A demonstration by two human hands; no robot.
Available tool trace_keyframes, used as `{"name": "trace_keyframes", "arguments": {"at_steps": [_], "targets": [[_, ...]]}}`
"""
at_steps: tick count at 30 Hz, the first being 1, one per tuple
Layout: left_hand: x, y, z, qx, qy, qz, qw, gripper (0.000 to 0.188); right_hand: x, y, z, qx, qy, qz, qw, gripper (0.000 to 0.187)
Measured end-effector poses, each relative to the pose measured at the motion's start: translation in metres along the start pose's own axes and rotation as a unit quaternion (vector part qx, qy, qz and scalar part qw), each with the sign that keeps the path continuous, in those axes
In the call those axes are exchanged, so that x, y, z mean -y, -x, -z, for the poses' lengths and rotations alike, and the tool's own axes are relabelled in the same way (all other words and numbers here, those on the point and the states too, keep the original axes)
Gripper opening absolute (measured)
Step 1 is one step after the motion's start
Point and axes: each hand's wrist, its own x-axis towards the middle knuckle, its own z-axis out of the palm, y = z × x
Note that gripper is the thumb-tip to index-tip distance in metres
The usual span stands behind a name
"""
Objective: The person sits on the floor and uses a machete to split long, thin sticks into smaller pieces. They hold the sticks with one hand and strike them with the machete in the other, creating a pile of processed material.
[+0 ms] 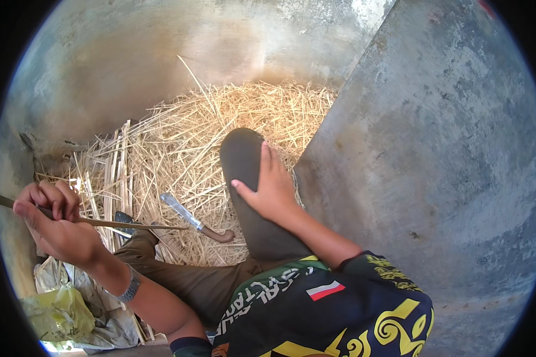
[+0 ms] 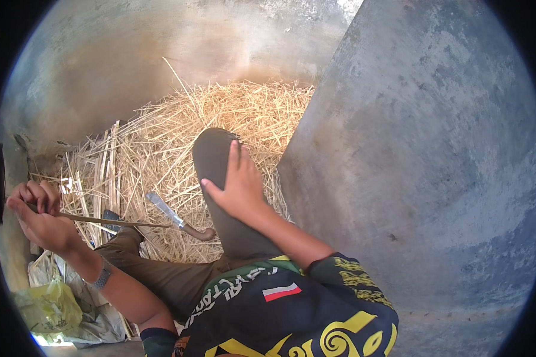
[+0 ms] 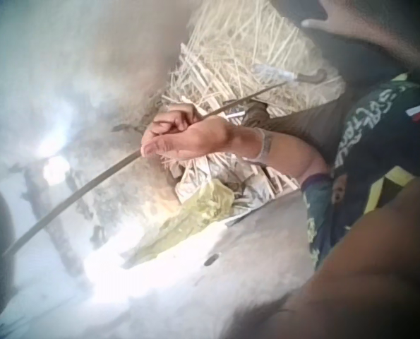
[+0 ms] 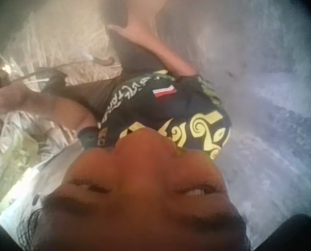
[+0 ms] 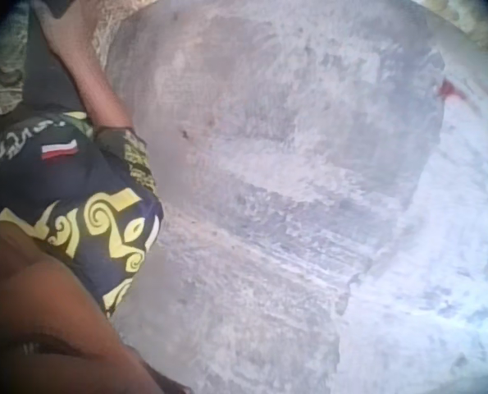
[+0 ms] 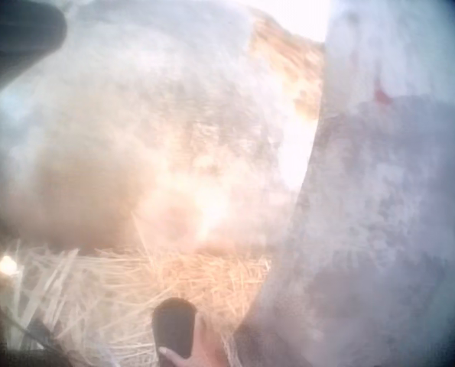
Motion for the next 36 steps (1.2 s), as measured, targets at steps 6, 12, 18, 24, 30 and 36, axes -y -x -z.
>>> {"name": "trace_keyframes", "arguments": {"at_steps": [6, 12, 18, 24, 30, 36], "targets": [[0.002, -0.035, 0.008, -0.009, -0.060, -0.011, 0.998, 0.044, 0.036, -0.020, -0.023, 0.008, 0.104, 0.025, 0.994, 0.109], [0.003, -0.032, 0.003, 0.014, -0.078, -0.065, 0.995, 0.050, 0.061, -0.037, -0.038, -0.033, 0.151, 0.179, 0.972, 0.079], [0.035, -0.023, 0.043, 0.002, -0.103, -0.064, 0.993, 0.058, 0.134, -0.051, -0.107, 0.457, 0.017, 0.174, 0.872, 0.049], [0.024, -0.027, 0.078, 0.024, -0.021, 0.010, 0.999, 0.058, 0.033, 0.057, -0.292, 0.343, 0.021, 0.025, 0.939, 0.038], [0.017, -0.021, 0.084, -0.012, -0.041, 0.007, 0.999, 0.060, 0.003, 0.042, -0.297, 0.433, 0.018, 0.063, 0.899, 0.039], [0.025, -0.028, 0.078, 0.097, 0.040, 0.104, 0.989, 0.068, 0.028, 0.004, -0.265, 0.435, -0.121, -0.028, 0.892, 0.041]]}}
